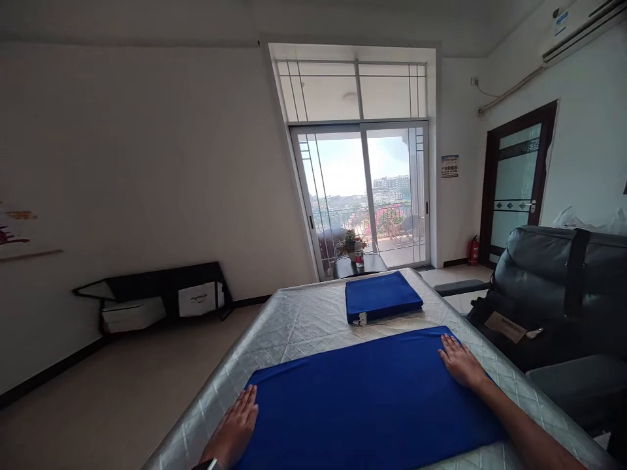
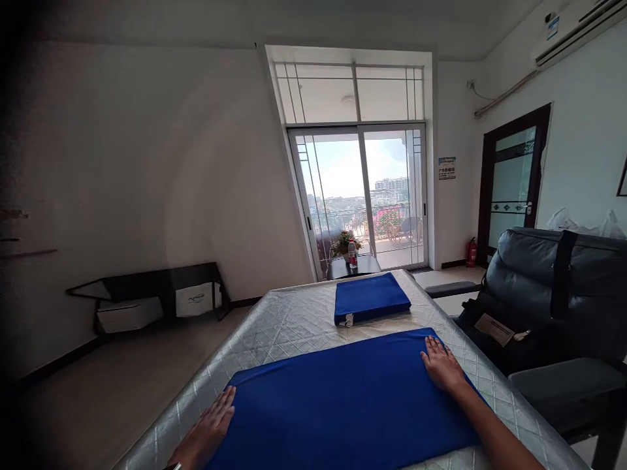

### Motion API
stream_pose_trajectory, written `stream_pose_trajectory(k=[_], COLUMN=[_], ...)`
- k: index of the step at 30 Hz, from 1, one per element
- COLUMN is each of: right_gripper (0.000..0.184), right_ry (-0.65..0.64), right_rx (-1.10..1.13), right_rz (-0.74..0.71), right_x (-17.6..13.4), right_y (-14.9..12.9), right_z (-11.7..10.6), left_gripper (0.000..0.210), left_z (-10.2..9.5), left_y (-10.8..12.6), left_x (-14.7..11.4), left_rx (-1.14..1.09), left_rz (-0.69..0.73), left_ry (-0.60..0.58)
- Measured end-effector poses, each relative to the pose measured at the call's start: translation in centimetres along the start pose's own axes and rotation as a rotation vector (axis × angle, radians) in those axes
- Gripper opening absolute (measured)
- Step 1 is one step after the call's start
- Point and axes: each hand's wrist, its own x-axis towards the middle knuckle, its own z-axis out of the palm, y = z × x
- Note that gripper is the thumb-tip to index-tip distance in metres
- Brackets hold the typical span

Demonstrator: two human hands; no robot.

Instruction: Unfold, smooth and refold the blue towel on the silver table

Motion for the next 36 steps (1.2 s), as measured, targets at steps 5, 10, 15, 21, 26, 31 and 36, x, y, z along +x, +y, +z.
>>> stream_pose_trajectory(k=[5, 10, 15, 21, 26, 31, 36], right_gripper=[0.065, 0.069, 0.067, 0.065, 0.065, 0.066, 0.066], right_ry=[-0.006, 0.000, 0.003, -0.059, -0.162, -0.194, -0.186], right_rx=[-0.050, -0.088, -0.085, 0.129, 0.261, 0.272, 0.272], right_rz=[0.082, 0.126, 0.137, -0.153, -0.376, -0.371, -0.374], right_x=[0.8, 0.8, 0.6, 1.7, 3.7, 5.6, 6.6], right_y=[1.2, 0.5, -0.6, -11.5, -21.2, -23.7, -23.6], right_z=[0.3, 0.0, -1.7, -4.7, -3.3, -0.8, -0.3], left_gripper=[0.058, 0.060, 0.060, 0.055, 0.052, 0.054, 0.056], left_z=[-0.2, -0.4, -0.8, -2.3, -2.4, -1.6, -2.1], left_y=[0.2, 0.2, 0.4, 9.8, 20.0, 22.3, 22.2], left_x=[0.0, -0.1, -0.1, 1.3, 3.5, 5.1, 5.8], left_rx=[-0.036, -0.034, -0.063, -0.171, -0.182, -0.089, -0.082], left_rz=[0.013, -0.002, 0.021, 0.341, 0.549, 0.532, 0.509], left_ry=[0.010, 0.005, 0.035, 0.109, 0.121, 0.071, 0.022])
